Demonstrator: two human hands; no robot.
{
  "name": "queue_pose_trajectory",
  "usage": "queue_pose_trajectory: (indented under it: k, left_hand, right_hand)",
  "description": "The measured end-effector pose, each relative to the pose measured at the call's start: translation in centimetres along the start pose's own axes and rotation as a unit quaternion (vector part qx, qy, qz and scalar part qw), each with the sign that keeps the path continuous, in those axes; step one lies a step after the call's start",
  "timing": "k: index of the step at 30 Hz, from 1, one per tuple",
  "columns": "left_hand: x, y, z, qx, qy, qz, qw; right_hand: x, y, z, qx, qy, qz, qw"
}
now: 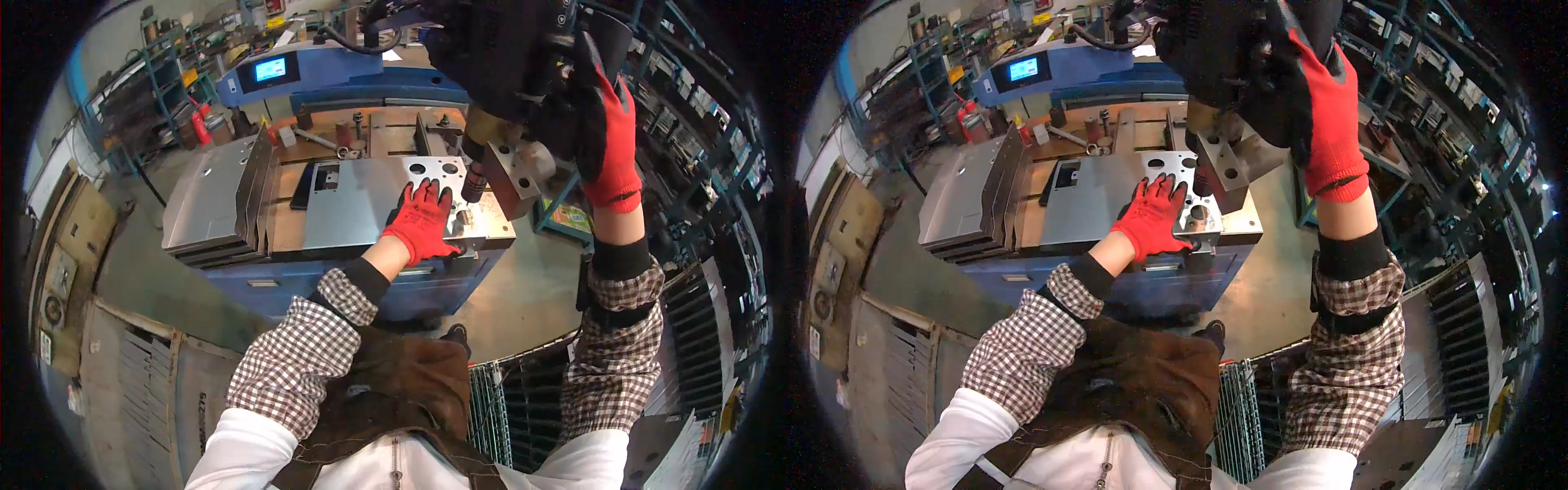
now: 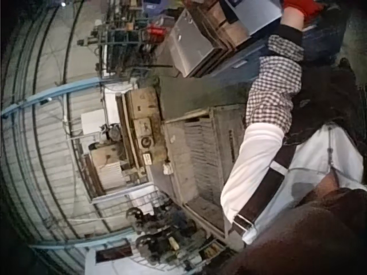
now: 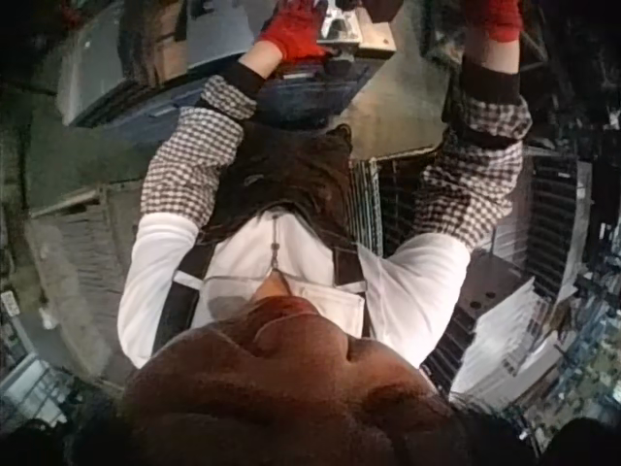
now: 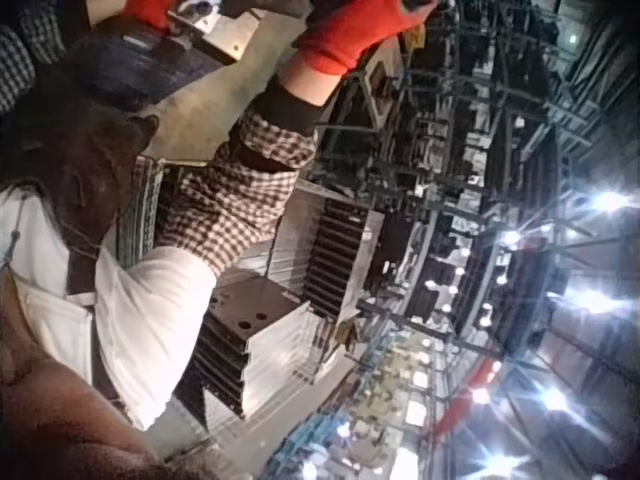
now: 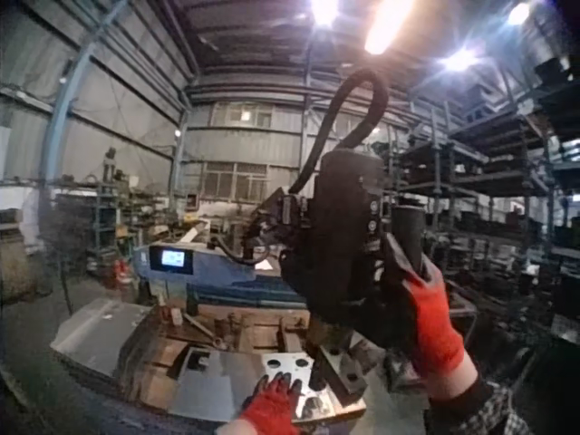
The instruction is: Operating a spot welding machine to join metal components on a fabrication floor.
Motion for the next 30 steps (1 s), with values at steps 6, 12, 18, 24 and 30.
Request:
queue_pose_trajectory:
  k: [6, 12, 18, 24, 30]
  left_hand:
    - [-0.3, -0.4, 0.0, -0.004, -0.001, -0.009, 1.0]
    - [-0.4, -0.4, -0.3, -0.008, 0.007, -0.002, 1.0]
    - [-0.5, -0.3, -0.3, -0.013, 0.007, 0.009, 1.0]
    - [-0.1, -0.1, -0.3, -0.023, 0.021, 0.03, 0.999]
    - [-0.4, -0.4, -0.3, -0.023, 0.016, 0.042, 0.999]
  right_hand:
    - [1.0, 2.5, -1.5, -0.009, 0.029, -0.038, 0.999]
    - [1.0, 4.1, -0.8, 0.0, 0.074, -0.005, 0.997]
    - [0.2, 4.5, -1.8, -0.012, 0.074, -0.006, 0.997]
    - [0.3, 4.4, -1.5, 0.029, 0.046, 0.011, 0.998]
    - [0.1, 4.8, -2.8, 0.059, 0.352, -0.018, 0.934]
Point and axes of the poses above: each hand's wrist, its own y-axis away from the middle knuckle, its own x-axis out of the back of the hand, z = x × y, the point moved 7 cm from there along -y, towards the middle knuckle, and after that the axes turned 13 degrees about -z, right-handed, at the moved point
